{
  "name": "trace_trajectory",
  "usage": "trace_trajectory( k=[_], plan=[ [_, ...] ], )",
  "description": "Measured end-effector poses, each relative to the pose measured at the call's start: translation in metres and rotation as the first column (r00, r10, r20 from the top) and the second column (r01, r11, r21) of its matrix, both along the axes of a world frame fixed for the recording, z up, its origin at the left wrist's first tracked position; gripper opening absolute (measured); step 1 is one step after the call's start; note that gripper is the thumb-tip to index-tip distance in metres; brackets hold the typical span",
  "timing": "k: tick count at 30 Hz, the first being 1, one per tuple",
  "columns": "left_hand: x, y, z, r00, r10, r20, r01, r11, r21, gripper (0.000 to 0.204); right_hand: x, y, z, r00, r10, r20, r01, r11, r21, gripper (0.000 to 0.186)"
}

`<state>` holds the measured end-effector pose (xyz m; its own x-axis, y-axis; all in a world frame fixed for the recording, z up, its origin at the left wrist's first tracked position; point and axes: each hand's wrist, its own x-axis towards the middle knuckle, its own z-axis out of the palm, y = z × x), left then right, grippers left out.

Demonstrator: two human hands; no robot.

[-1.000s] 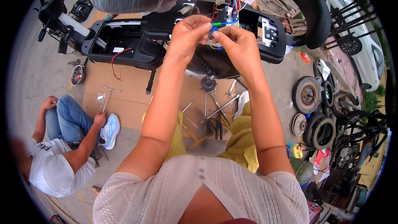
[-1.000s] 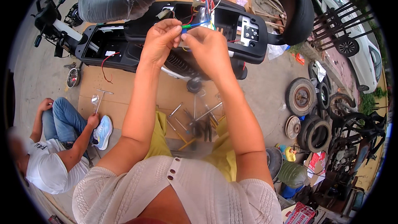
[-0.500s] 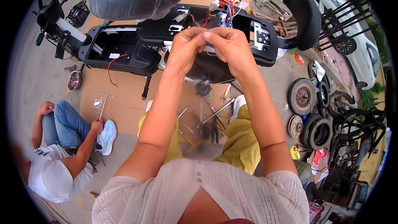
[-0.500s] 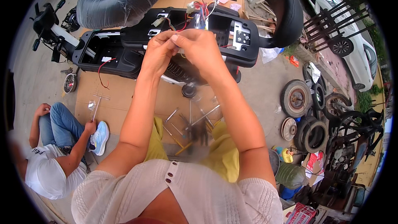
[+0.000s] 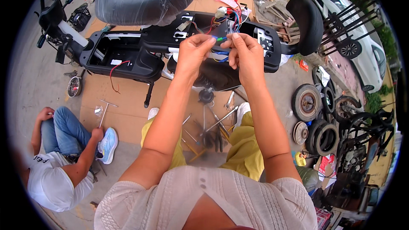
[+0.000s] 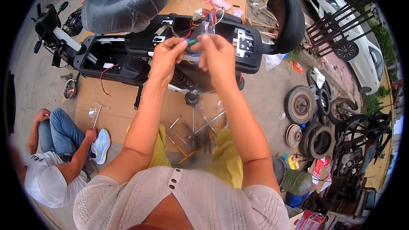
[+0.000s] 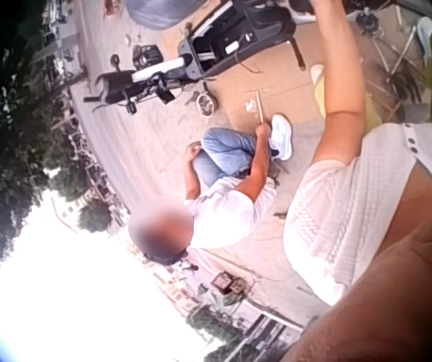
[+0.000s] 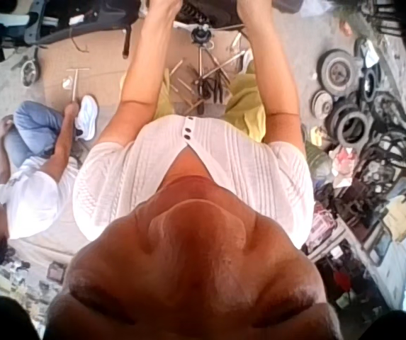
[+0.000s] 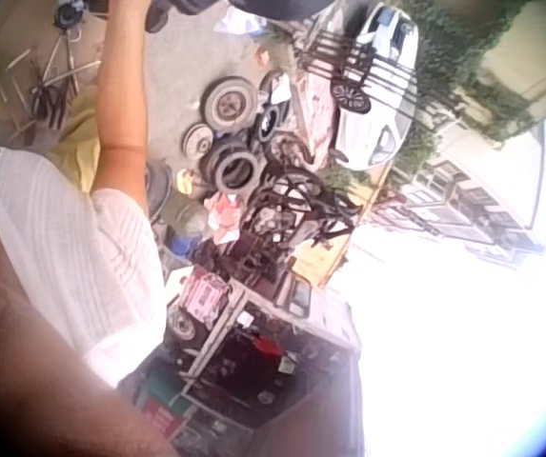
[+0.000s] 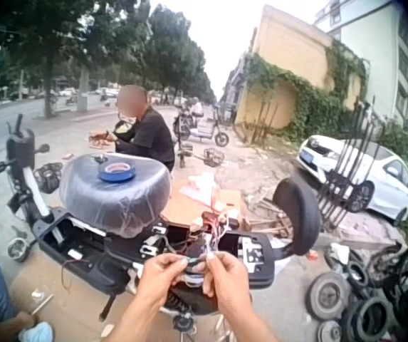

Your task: The person strips and twists wires on a scooter, then uses pliers to crimp connectors. They wrap the connections with blue electrical tape and connect white plastic connectors to the wiring harness.

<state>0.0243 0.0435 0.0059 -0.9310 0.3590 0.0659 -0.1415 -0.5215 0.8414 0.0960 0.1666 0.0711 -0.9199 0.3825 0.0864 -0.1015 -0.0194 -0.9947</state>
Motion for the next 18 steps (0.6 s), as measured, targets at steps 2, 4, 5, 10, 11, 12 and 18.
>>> trace_trajectory(
  k=[2, 4, 5, 10, 11, 12, 18],
  plan=[
    [-0.001, -0.002, 0.002, 1.000, -0.020, 0.002, 0.020, 1.000, 0.005, 0.016, 0.004, 0.004, -0.006, 0.990, 0.051, 0.131, -0.056, 0.998, 0.032, 0.043],
    [-0.002, -0.004, 0.004, 0.999, -0.046, 0.007, 0.046, 0.999, -0.002, 0.017, 0.004, 0.000, -0.010, 0.988, 0.066, 0.137, -0.071, 0.997, 0.032, 0.042],
    [-0.002, -0.006, 0.004, 0.998, -0.063, 0.011, 0.063, 0.998, -0.012, 0.018, 0.002, -0.002, -0.011, 0.993, 0.062, 0.097, -0.060, 0.998, -0.021, 0.045],
    [-0.011, -0.012, 0.000, 0.989, -0.147, -0.016, 0.146, 0.988, -0.055, 0.017, -0.013, -0.007, -0.014, 0.964, 0.167, 0.205, -0.180, 0.983, 0.048, 0.043],
    [-0.010, -0.014, 0.001, 0.987, -0.157, -0.019, 0.156, 0.987, -0.044, 0.018, -0.013, -0.008, -0.015, 0.966, 0.152, 0.209, -0.168, 0.984, 0.062, 0.040],
    [-0.008, -0.015, 0.000, 0.986, -0.168, -0.023, 0.167, 0.985, -0.033, 0.018, -0.012, -0.010, -0.015, 0.968, 0.136, 0.212, -0.155, 0.985, 0.075, 0.038],
    [-0.007, -0.013, 0.003, 0.987, -0.155, 0.036, 0.155, 0.988, -0.018, 0.020, -0.015, -0.007, -0.018, 0.965, 0.036, 0.259, -0.082, 0.983, 0.166, 0.023]
  ],
)
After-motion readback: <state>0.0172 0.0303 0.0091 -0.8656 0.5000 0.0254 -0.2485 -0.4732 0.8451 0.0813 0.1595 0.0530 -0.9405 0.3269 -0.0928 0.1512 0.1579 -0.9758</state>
